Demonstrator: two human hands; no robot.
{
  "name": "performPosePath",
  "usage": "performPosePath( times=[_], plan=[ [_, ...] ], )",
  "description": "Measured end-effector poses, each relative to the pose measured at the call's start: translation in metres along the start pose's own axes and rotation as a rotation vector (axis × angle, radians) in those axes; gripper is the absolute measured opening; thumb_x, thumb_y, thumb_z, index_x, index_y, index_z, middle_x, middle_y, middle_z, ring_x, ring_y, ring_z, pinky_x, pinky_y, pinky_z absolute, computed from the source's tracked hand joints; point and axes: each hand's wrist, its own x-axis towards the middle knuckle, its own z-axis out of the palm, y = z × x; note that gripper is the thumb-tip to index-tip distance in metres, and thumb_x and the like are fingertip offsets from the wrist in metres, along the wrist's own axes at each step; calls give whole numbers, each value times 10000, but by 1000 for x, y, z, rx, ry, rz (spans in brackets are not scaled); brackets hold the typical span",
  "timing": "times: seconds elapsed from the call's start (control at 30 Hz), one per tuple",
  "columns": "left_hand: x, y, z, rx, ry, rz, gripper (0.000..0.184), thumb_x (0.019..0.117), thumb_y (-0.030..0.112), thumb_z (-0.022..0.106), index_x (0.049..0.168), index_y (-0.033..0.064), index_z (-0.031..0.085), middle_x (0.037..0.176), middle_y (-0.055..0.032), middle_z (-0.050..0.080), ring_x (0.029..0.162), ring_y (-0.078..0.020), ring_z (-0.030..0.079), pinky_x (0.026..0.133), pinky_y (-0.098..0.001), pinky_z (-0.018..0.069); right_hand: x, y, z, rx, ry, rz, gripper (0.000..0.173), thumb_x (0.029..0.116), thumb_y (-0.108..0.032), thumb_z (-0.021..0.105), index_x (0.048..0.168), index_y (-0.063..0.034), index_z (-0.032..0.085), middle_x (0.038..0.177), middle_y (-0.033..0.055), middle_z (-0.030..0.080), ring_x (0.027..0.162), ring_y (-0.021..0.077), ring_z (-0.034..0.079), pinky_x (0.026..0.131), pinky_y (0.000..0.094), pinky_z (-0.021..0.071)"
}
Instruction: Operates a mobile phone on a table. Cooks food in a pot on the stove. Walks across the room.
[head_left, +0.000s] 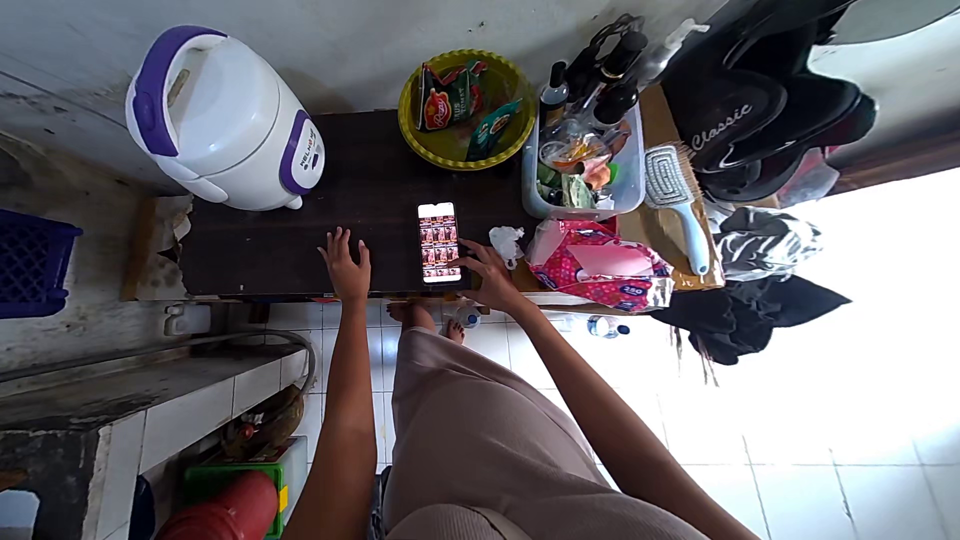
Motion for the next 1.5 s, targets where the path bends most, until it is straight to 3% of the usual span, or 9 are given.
performPosePath(
  times=[0.3,0.57,0.67,0.77,0.83,1.07,1.23,1.4,1.5],
  plan=[
    [0,0,1,3,7,7,446,1065,258,495,1380,-46,578,1522,-205,501,1486,-388,371,1235,-614,159,0,0,0,0,-6,8,535,758,-63,881,1268,-92,724,1585,233,416,1388,453,449,1151,589,339],
    [0,-3,4,5,11,2,448,1057,265,504,1374,-40,586,1517,-202,507,1483,-382,379,1235,-608,165,1,-1,0,-22,-21,67,976,730,-102,905,1566,-29,405,1617,172,407,1454,415,401,1202,554,303],
    [2,1,2,8,4,-12,447,1056,250,507,1386,-44,576,1520,-208,502,1484,-388,374,1234,-616,163,1,3,0,-14,-21,47,897,734,-101,889,1532,-74,479,1609,174,416,1440,423,415,1200,578,300],
    [1,3,0,5,15,-10,436,1047,230,521,1377,-48,586,1502,-224,517,1474,-405,386,1229,-622,178,0,3,0,-7,-21,24,629,745,-88,866,1342,-106,669,1577,226,435,1404,456,440,1169,585,331],
    [1,3,1,5,38,-2,433,1040,229,525,1361,-52,602,1481,-228,538,1456,-414,413,1221,-630,194,0,1,-1,2,-7,0,521,742,-75,855,1247,-115,730,1560,255,443,1380,462,461,1149,578,348],
    [2,4,1,-8,47,-9,420,1030,209,541,1342,-64,613,1463,-239,551,1439,-441,427,1212,-639,210,1,-1,-3,-24,-21,10,868,719,-82,872,1512,-74,519,1584,230,430,1414,460,435,1185,562,325],
    [2,4,0,-8,51,-10,417,1032,214,541,1340,-56,616,1463,-231,553,1441,-425,430,1215,-638,205,0,3,0,9,1,-27,557,736,-77,857,1274,-139,726,1564,260,436,1381,454,463,1159,563,344],
    [3,6,0,-12,55,-11,412,1024,200,545,1332,-63,620,1457,-241,555,1434,-445,431,1209,-646,209,0,1,-2,-7,-8,-10,660,737,-89,859,1369,-120,673,1577,240,431,1382,452,464,1170,559,334],
    [2,6,-1,-13,64,-7,407,1020,199,554,1325,-61,627,1453,-233,562,1432,-441,437,1209,-646,214,0,1,-2,16,-7,-27,492,744,-65,853,1221,-136,757,1570,271,422,1385,459,456,1159,569,334]
  ],
)
